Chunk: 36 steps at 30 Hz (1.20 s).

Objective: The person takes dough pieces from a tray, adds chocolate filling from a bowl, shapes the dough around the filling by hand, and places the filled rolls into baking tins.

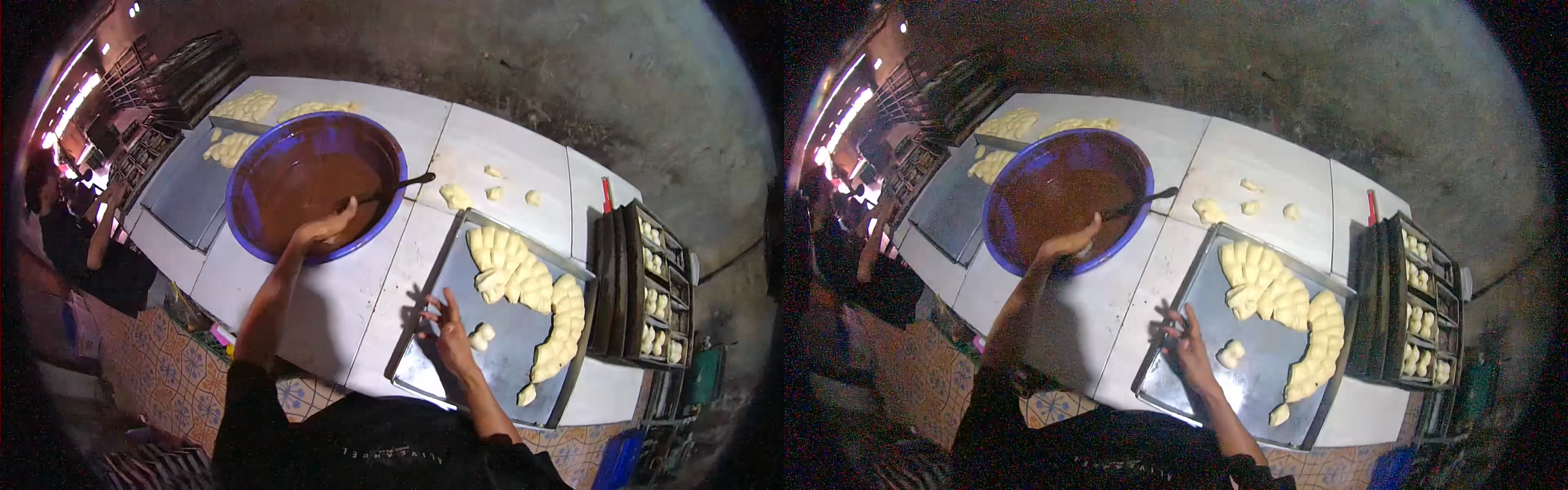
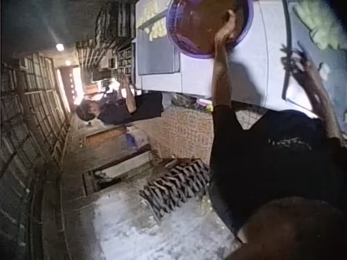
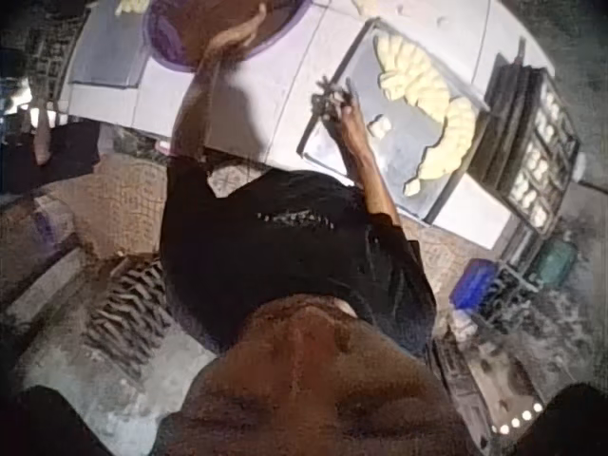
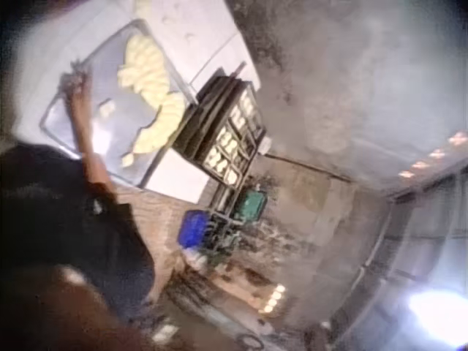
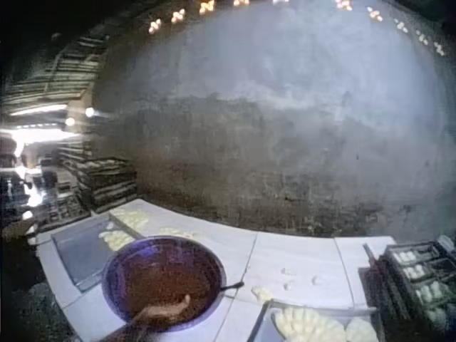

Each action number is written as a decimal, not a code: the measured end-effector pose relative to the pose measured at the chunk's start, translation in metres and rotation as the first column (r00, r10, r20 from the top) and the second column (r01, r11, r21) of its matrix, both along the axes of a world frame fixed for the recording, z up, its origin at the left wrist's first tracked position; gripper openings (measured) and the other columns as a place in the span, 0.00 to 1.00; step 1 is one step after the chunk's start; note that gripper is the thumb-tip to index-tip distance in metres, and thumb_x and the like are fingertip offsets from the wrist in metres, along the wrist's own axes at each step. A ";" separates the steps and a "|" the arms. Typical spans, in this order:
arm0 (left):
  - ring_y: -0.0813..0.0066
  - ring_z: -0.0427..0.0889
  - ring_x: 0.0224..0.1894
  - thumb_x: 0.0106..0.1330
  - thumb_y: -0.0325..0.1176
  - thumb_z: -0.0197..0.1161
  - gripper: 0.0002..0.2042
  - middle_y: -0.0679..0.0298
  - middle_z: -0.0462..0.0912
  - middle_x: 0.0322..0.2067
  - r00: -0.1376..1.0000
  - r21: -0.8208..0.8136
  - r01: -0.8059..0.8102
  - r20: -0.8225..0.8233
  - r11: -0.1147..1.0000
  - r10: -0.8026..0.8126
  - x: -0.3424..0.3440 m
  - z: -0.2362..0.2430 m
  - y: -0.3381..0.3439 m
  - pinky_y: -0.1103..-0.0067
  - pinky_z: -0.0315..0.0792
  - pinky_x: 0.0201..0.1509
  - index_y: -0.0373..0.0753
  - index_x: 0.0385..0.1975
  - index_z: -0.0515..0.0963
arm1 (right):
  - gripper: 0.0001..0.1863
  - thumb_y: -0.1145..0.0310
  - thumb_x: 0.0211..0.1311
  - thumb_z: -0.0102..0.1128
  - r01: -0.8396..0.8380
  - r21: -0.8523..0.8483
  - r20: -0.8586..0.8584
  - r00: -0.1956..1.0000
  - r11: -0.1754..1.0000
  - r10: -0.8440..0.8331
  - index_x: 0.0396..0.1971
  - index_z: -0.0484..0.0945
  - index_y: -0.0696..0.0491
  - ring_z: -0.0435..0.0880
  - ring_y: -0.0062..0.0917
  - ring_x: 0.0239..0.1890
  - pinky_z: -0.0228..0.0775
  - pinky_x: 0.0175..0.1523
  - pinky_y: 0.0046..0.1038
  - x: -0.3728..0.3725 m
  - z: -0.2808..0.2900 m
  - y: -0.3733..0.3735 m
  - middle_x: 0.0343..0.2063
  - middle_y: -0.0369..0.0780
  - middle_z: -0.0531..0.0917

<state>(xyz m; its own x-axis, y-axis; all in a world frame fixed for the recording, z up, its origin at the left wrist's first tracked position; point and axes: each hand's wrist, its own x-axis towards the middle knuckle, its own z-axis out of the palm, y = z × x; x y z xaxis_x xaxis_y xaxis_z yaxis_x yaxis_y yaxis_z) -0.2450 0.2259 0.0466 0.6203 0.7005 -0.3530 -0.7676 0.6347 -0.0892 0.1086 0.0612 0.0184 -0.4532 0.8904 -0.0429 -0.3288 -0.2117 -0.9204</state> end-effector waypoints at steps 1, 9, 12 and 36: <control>0.60 0.78 0.43 0.68 0.64 0.37 0.38 0.51 0.80 0.39 0.982 -0.080 0.161 0.115 0.984 -0.151 0.016 0.008 0.007 0.66 0.70 0.51 0.29 0.50 0.75 | 0.51 0.33 0.53 0.54 0.007 -0.019 0.001 1.000 1.000 -0.007 0.71 0.41 0.39 0.66 0.27 0.57 0.70 0.50 0.35 0.004 -0.004 0.000 0.64 0.39 0.57; 0.61 0.80 0.25 0.68 0.56 0.49 0.28 0.56 0.79 0.24 -0.623 0.167 0.752 -0.134 0.637 0.770 0.096 0.025 -0.060 0.68 0.72 0.26 0.32 0.48 0.75 | 0.37 0.58 0.69 0.50 0.115 -0.072 0.001 0.993 0.991 -0.115 0.70 0.43 0.53 0.71 0.30 0.57 0.73 0.50 0.28 -0.001 -0.001 0.004 0.61 0.43 0.67; 0.61 0.80 0.43 0.61 0.73 0.26 0.49 0.51 0.80 0.42 0.607 0.525 0.377 -0.762 0.763 0.225 0.126 0.036 -0.111 0.66 0.72 0.47 0.28 0.56 0.69 | 0.29 0.60 0.68 0.52 -0.092 -0.400 -0.448 0.888 0.912 -0.107 0.62 0.59 0.60 0.76 0.27 0.51 0.75 0.48 0.26 -0.010 -0.012 0.011 0.52 0.42 0.75; 0.79 0.79 0.31 0.63 0.34 0.65 0.13 0.60 0.80 0.30 0.301 0.431 0.290 -0.889 0.855 0.346 0.242 -0.011 -0.216 0.82 0.77 0.33 0.28 0.36 0.77 | 0.14 0.75 0.56 0.63 0.085 0.576 0.483 0.767 0.813 -0.422 0.44 0.80 0.58 0.79 0.28 0.44 0.73 0.42 0.24 0.047 0.001 -0.054 0.44 0.45 0.76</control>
<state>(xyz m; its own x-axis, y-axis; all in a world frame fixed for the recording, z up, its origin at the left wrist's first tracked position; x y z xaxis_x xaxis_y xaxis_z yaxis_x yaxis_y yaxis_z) -0.0034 0.0101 0.0356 0.0686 0.9501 -0.3044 -0.1280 0.3110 0.9418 0.1553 0.0077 0.0199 -0.2450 0.9323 0.2660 0.3153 0.3361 -0.8875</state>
